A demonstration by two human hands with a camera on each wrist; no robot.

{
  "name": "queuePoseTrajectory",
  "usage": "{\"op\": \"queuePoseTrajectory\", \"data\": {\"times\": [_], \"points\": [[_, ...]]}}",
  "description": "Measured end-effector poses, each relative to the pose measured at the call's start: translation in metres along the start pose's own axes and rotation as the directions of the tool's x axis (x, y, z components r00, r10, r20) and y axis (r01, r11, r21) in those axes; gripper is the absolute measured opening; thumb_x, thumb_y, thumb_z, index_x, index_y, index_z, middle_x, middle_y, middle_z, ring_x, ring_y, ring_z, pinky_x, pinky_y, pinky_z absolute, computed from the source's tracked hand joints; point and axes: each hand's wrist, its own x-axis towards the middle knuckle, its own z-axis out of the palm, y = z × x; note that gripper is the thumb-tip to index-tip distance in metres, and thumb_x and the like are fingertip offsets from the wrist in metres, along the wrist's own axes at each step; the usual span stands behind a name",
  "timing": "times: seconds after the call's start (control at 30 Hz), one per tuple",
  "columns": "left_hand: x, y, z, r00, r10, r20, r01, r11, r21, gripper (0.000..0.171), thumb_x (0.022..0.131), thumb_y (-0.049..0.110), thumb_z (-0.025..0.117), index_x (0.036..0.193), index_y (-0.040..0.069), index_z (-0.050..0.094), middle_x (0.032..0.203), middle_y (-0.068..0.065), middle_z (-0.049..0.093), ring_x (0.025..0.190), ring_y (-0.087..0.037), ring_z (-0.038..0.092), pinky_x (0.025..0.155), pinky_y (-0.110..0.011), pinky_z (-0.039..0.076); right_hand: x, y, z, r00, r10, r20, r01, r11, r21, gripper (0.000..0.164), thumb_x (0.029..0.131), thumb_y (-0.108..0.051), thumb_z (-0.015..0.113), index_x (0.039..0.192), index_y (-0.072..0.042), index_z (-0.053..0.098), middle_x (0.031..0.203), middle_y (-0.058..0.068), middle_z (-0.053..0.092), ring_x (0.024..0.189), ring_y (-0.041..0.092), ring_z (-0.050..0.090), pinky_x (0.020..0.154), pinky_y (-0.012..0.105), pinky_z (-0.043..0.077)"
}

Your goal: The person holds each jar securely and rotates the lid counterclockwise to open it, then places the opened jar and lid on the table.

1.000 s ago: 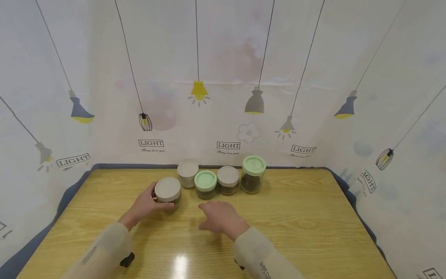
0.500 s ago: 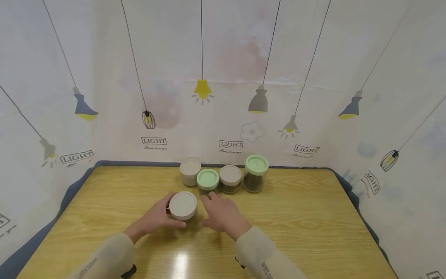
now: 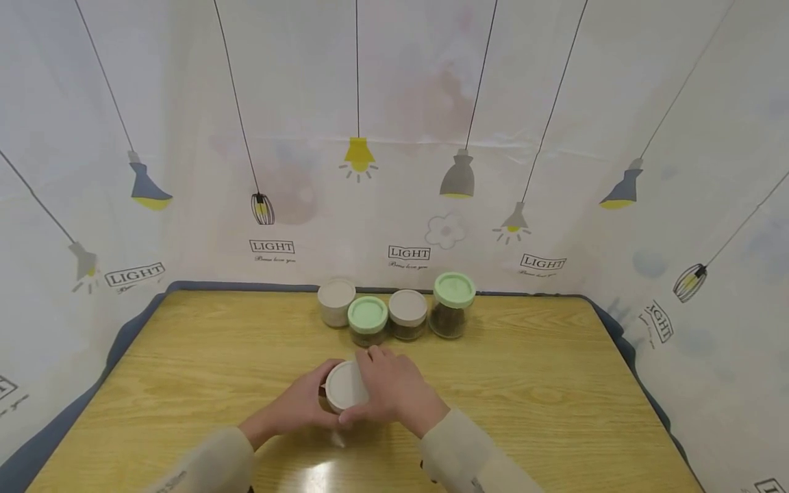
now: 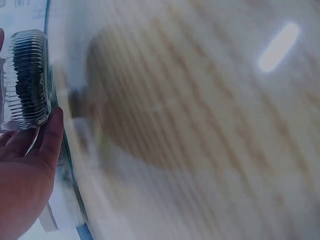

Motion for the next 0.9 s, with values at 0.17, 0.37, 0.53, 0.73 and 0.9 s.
{"op": "queuePoseTrajectory", "data": {"times": [0.17,0.37,0.53,0.73,0.9], "points": [[-0.002,0.002,0.008,1.0,0.022,0.006,-0.022,1.0,0.019,0.082,0.072,0.037,0.085,0.139,0.016,0.042,0.128,0.0,0.058,0.111,-0.016,0.06,0.089,-0.025,0.051,-0.004,-0.001,-0.001,0.999,0.01,0.031,-0.011,1.0,0.014,0.088,0.067,-0.074,0.071,0.125,-0.009,0.055,0.111,0.006,0.058,0.089,0.021,0.059,0.074,0.038,0.051],[-0.002,0.006,0.016,1.0,0.023,0.004,-0.022,0.999,-0.039,0.079,0.075,0.034,0.085,0.139,0.016,0.043,0.129,-0.001,0.058,0.111,-0.014,0.06,0.09,-0.025,0.051,-0.006,-0.002,0.0,0.997,0.063,0.047,-0.066,0.996,0.065,0.088,0.067,-0.077,0.068,0.121,-0.009,0.056,0.104,0.005,0.057,0.078,0.017,0.058,0.065,0.033,0.05],[-0.002,0.014,0.021,1.0,-0.012,-0.018,0.01,0.997,-0.076,0.082,0.074,0.031,0.085,0.143,0.019,0.043,0.134,-0.001,0.056,0.115,-0.017,0.058,0.095,-0.028,0.048,-0.006,-0.001,0.003,0.994,0.111,-0.009,-0.11,0.991,0.074,0.082,0.067,-0.072,0.071,0.117,-0.008,0.057,0.102,0.006,0.058,0.075,0.018,0.058,0.061,0.034,0.049],[0.002,0.016,0.031,0.997,-0.006,-0.075,0.0,0.997,-0.077,0.087,0.072,0.031,0.087,0.145,0.02,0.041,0.137,0.001,0.056,0.122,-0.018,0.055,0.103,-0.035,0.044,-0.007,0.001,0.009,0.99,0.096,-0.106,-0.097,0.995,-0.006,0.077,0.067,-0.069,0.07,0.11,-0.006,0.059,0.096,0.006,0.059,0.072,0.02,0.059,0.062,0.034,0.049],[0.002,0.017,0.041,0.987,-0.009,-0.163,0.004,0.999,-0.035,0.09,0.066,0.041,0.089,0.141,0.018,0.045,0.132,0.0,0.06,0.119,-0.018,0.058,0.101,-0.038,0.046,-0.008,0.003,0.01,0.988,0.075,-0.135,-0.085,0.994,-0.066,0.075,0.069,-0.07,0.067,0.109,-0.007,0.059,0.095,0.005,0.059,0.077,0.019,0.06,0.067,0.035,0.05]]}}
